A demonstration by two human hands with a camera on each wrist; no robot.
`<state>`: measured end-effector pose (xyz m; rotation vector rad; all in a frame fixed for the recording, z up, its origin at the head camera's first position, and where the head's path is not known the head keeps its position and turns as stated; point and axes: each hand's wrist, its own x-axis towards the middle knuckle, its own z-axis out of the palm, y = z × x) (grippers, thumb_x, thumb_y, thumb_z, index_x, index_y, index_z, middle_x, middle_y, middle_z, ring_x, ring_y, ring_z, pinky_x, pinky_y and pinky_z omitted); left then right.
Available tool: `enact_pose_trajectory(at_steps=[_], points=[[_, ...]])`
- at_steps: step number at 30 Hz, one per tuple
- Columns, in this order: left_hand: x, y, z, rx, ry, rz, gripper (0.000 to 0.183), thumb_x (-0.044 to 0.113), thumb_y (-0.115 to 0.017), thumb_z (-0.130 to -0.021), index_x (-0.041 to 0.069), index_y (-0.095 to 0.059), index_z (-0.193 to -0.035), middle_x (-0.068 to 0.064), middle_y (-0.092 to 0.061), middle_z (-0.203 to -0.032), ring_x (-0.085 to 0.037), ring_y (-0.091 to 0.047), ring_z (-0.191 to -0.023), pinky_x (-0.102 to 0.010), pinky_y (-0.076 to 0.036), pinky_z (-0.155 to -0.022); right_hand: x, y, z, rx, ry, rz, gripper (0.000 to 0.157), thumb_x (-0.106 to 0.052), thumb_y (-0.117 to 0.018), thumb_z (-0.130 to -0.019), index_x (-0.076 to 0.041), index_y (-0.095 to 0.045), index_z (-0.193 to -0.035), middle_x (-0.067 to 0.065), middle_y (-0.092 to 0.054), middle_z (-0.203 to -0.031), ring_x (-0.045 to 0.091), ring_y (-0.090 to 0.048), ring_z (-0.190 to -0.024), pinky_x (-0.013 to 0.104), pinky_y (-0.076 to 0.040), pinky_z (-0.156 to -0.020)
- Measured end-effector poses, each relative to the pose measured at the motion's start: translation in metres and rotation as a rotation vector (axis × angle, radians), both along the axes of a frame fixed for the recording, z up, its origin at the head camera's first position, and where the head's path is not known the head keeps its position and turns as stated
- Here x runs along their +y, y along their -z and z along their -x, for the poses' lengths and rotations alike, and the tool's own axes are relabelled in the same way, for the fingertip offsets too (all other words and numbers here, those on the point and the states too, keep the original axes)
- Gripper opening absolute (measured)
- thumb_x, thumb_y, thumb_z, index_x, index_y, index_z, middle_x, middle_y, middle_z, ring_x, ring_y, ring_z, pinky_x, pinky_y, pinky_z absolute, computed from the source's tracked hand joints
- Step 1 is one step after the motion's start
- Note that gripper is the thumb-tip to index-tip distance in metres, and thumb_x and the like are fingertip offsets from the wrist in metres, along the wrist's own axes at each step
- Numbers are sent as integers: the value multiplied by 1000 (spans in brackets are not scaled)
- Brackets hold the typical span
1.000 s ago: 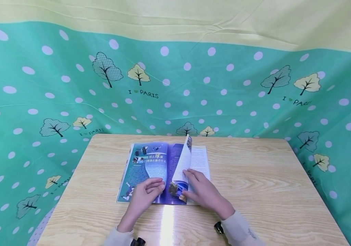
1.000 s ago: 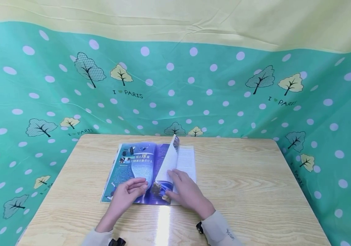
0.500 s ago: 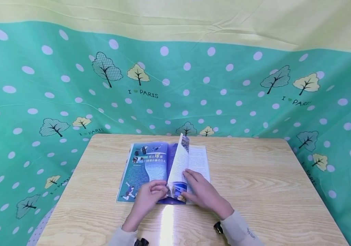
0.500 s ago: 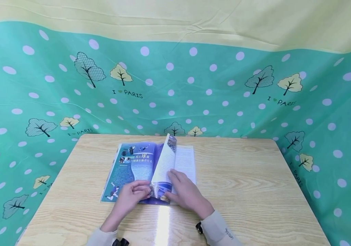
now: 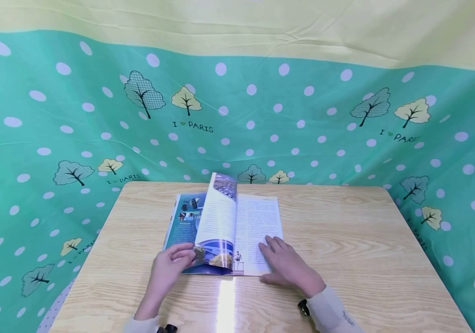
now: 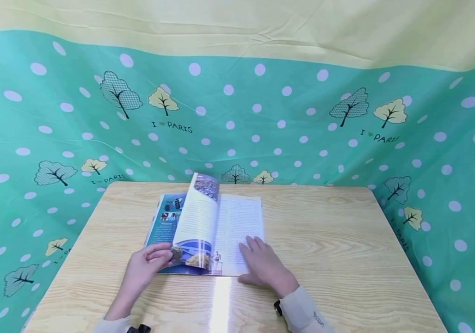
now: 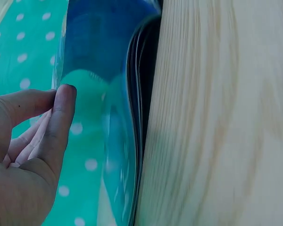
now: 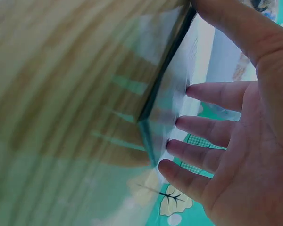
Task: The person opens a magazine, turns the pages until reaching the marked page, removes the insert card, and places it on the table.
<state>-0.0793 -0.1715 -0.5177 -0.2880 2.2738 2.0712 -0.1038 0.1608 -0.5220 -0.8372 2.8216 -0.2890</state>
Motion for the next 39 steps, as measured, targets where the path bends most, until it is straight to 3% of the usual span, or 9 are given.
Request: enact_pose_trajectory(at_steps=[9, 13, 18, 23, 27, 33, 39], points=[[-41, 3, -12, -43, -91, 118, 32, 2, -72, -91, -5, -66, -121, -18, -73, -100, -22, -74, -83, -28, -62, -77, 5, -1, -1, -5, 7, -7, 85, -55, -73, -84, -4, -47, -147, 22, -38, -153, 44, -36, -139, 64, -35, -110], [-55, 7, -18, -64, -116, 179, 35, 10, -73, -92, -3, -65, -124, -15, -74, -101, -18, -74, -82, -24, -61, -76, 9, -3, -2, -12, -9, 23, 73, -50, -70, -90, -3, -52, -142, 22, -42, -151, 44, -39, -136, 64, -38, -108], [-65, 11, -22, -90, -136, 225, 39, 16, -73, -94, -3, -64, -127, -14, -74, -104, -15, -73, -83, -19, -59, -76, 17, -4, -4, -9, -18, 87, 53, -38, -68, -95, -4, -61, -134, 19, -53, -142, 38, -48, -131, 58, -44, -106], [-71, 12, -24, -110, -166, 288, 45, 28, -73, -94, 0, -65, -127, -14, -72, -111, -5, -70, -88, -13, -56, -78, 24, -3, -4, 27, 2, 155, 45, -39, -66, -97, -8, -66, -130, 12, -61, -132, 29, -56, -123, 49, -49, -103], [-73, 12, -24, -116, -170, 294, 46, 31, -72, -95, 1, -63, -129, -14, -71, -117, -1, -68, -90, -14, -56, -79, 29, -3, -2, 82, 54, 220, 49, -39, -68, -96, -8, -63, -132, 12, -61, -132, 31, -56, -123, 48, -49, -104], [-70, 10, -22, -105, -170, 236, 44, 28, -72, -95, 1, -63, -129, -13, -71, -116, -15, -71, -96, -17, -57, -80, 34, -1, 3, 192, 179, 241, 58, -41, -71, -94, -4, -59, -136, 16, -61, -129, 34, -57, -120, 49, -51, -101], [-54, 7, -18, -79, -140, 149, 39, 20, -73, -94, -2, -64, -126, -17, -71, -115, -23, -71, -98, -20, -58, -82, 29, 0, 5, 147, 299, 196, 75, -55, -62, -95, 3, -53, -140, 23, -60, -132, 39, -57, -121, 54, -50, -100]])
